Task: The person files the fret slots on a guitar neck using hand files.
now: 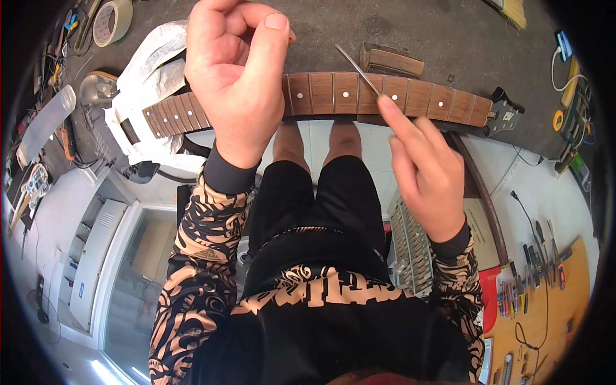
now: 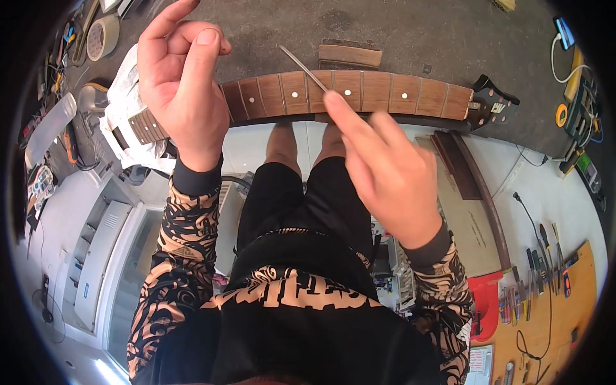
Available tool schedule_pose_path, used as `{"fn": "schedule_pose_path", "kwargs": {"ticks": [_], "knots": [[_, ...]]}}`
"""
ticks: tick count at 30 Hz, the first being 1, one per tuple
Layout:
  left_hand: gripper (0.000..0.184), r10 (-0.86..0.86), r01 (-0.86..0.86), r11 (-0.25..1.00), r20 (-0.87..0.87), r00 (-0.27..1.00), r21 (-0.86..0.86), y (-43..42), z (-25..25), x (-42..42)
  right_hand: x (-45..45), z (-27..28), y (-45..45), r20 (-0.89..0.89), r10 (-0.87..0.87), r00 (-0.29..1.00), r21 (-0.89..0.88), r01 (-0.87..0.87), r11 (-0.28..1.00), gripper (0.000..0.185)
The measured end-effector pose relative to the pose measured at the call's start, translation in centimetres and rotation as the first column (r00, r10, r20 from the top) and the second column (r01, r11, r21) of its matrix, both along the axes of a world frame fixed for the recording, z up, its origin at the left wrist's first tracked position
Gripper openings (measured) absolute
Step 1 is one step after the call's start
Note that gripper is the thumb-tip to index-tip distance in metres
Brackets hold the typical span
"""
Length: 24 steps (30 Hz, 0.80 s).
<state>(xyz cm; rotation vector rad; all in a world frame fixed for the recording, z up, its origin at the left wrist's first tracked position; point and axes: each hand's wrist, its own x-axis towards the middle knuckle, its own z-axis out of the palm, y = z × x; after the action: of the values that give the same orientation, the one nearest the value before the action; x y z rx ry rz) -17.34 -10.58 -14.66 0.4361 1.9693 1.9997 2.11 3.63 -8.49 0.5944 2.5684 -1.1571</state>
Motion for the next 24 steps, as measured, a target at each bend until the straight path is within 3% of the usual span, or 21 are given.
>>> {"fn": "schedule_pose_path", "kwargs": {"ticks": [4, 6, 7, 13, 17, 20, 24], "knots": [[0.041, -0.037, 0.036, 0.997, 0.022, 0.999, 0.063, 0.0, 0.1, 0.2, -0.7, -1.5, -1.0, -0.219, 0.080, 0.972, 0.162, -0.045, 0.986, 0.063], [0.041, -0.033, 0.031, 0.997, 0.023, 0.999, 0.076, 0.0, 0.1, 0.0, 0.3, -1.5, -1.7, -0.248, -0.010, 0.969, 0.085, 0.032, 0.996, 0.064], [0.041, -0.038, 0.036, 0.996, 0.027, 0.999, 0.076, -0.4, 0.0, -0.3, 0.3, -0.4, -1.6, -0.125, -0.086, 0.988, -0.027, 0.083, 0.996, 0.055], [0.042, -0.051, 0.049, 0.996, 0.026, 0.998, 0.080, -0.5, 0.0, -0.5, 3.4, -1.5, -2.1, -0.151, -0.357, 0.922, -0.322, 0.296, 0.899, 0.044], [0.041, -0.014, 0.014, 0.998, -0.001, 1.000, 0.054, -0.2, 0.0, -0.3, 2.2, -0.8, -1.6, -0.085, -0.212, 0.974, -0.161, 0.196, 0.967, 0.053], [0.042, -0.013, 0.012, 0.998, 0.017, 1.000, 0.065, -0.3, 0.0, -0.3, -0.4, -1.8, -1.2, -0.188, 0.033, 0.982, 0.209, 0.007, 0.978, 0.063], [0.043, 0.005, -0.007, 0.994, 0.014, 1.000, 0.113, -0.7, 0.3, -1.0, -0.8, -1.5, -1.5, -0.230, -0.005, 0.973, 0.105, 0.029, 0.994, 0.063]]}}
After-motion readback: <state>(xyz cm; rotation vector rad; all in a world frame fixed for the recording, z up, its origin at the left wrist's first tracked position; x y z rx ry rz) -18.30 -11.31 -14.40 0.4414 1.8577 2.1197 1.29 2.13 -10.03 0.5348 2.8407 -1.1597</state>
